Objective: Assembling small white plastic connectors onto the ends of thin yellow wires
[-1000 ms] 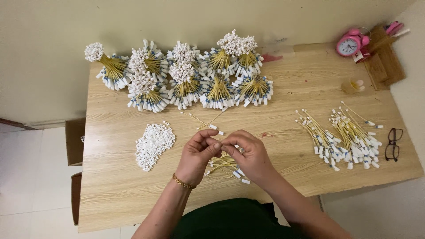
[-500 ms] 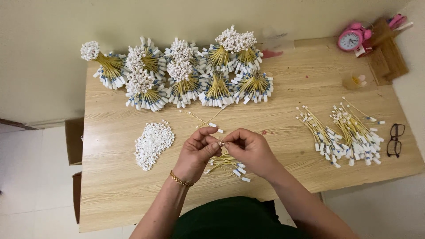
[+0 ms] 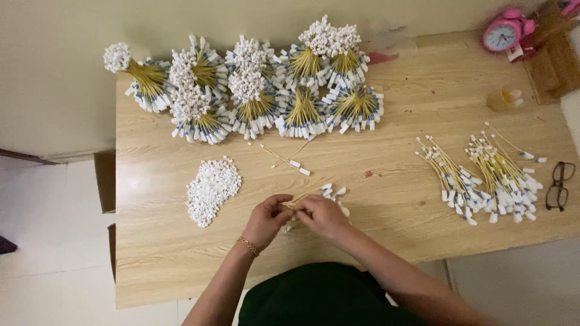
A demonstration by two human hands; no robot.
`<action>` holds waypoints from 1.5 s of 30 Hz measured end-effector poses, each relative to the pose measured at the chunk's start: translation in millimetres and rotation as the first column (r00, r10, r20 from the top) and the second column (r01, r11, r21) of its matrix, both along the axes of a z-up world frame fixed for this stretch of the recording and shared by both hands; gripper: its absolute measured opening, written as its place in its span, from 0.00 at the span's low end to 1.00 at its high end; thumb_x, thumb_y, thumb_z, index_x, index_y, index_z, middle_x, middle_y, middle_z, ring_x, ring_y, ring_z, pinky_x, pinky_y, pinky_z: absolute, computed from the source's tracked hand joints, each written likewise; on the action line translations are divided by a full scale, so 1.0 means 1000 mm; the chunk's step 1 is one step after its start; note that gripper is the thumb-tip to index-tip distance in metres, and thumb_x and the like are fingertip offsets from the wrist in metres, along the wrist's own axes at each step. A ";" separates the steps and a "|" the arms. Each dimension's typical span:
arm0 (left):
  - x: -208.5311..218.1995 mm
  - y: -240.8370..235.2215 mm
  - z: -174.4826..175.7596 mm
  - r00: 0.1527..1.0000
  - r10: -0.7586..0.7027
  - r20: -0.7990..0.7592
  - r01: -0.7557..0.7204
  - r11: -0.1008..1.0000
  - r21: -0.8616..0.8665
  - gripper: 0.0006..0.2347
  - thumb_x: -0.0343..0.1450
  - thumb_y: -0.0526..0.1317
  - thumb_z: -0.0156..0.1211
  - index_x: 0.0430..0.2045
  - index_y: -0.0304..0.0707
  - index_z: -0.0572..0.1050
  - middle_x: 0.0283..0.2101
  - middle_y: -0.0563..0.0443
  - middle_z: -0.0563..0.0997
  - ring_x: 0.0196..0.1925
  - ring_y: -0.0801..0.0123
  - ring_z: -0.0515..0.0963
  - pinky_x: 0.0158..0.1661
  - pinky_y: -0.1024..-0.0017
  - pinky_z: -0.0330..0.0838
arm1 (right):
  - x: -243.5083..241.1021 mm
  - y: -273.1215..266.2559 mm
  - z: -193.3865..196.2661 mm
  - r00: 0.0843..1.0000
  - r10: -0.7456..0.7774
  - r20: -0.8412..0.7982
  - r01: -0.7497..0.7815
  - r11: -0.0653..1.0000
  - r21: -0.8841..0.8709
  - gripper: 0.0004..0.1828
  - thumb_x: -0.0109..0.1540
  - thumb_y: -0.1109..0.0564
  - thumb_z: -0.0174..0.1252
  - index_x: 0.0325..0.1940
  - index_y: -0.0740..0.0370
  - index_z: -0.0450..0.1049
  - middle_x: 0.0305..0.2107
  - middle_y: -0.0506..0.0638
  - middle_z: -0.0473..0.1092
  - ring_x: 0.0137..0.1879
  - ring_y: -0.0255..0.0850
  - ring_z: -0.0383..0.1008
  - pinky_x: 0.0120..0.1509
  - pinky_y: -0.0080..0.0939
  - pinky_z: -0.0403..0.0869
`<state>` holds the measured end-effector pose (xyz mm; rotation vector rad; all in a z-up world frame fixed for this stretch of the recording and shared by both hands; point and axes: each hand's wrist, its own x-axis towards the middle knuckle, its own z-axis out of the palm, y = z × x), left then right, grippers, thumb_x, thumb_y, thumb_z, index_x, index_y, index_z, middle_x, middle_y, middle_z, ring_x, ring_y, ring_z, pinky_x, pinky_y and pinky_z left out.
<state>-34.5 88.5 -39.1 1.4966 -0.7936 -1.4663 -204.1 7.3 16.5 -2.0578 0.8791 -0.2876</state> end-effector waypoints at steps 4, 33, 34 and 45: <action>0.032 -0.032 0.004 0.842 -0.066 0.535 0.021 0.996 0.090 0.13 0.68 0.40 0.60 0.46 0.48 0.77 0.39 0.45 0.83 0.44 0.53 0.82 0.44 0.60 0.76 | -0.004 -0.006 -0.004 0.994 -0.108 0.014 0.108 0.994 -0.007 0.08 0.59 0.58 0.56 0.42 0.56 0.75 0.33 0.56 0.73 0.43 0.55 0.75 0.47 0.51 0.74; 0.121 -0.119 -0.078 0.180 -0.153 0.972 0.057 0.988 0.145 0.05 0.70 0.45 0.57 0.33 0.52 0.77 0.38 0.50 0.73 0.40 0.52 0.80 0.39 0.60 0.78 | -0.164 -0.103 -0.099 0.670 -0.614 -0.416 0.587 0.782 -0.210 0.11 0.61 0.50 0.57 0.41 0.58 0.76 0.34 0.55 0.71 0.46 0.51 0.75 0.51 0.46 0.74; 0.118 -0.118 -0.074 0.181 -0.146 0.973 0.058 0.989 0.138 0.05 0.70 0.45 0.57 0.33 0.52 0.77 0.38 0.50 0.73 0.40 0.52 0.80 0.39 0.60 0.78 | -0.167 -0.104 -0.101 0.670 -0.618 -0.413 0.587 0.780 -0.216 0.11 0.61 0.50 0.57 0.41 0.58 0.76 0.34 0.55 0.71 0.46 0.51 0.75 0.51 0.46 0.74; 0.051 -0.071 0.106 0.929 0.290 0.228 -0.289 0.957 -0.039 0.07 0.69 0.33 0.61 0.39 0.31 0.76 0.32 0.43 0.80 0.30 0.69 0.78 0.30 0.77 0.78 | -0.147 -0.080 -0.032 0.507 -0.861 -0.036 0.755 0.423 0.502 0.12 0.57 0.59 0.58 0.38 0.73 0.72 0.25 0.55 0.68 0.28 0.39 0.75 0.33 0.37 0.79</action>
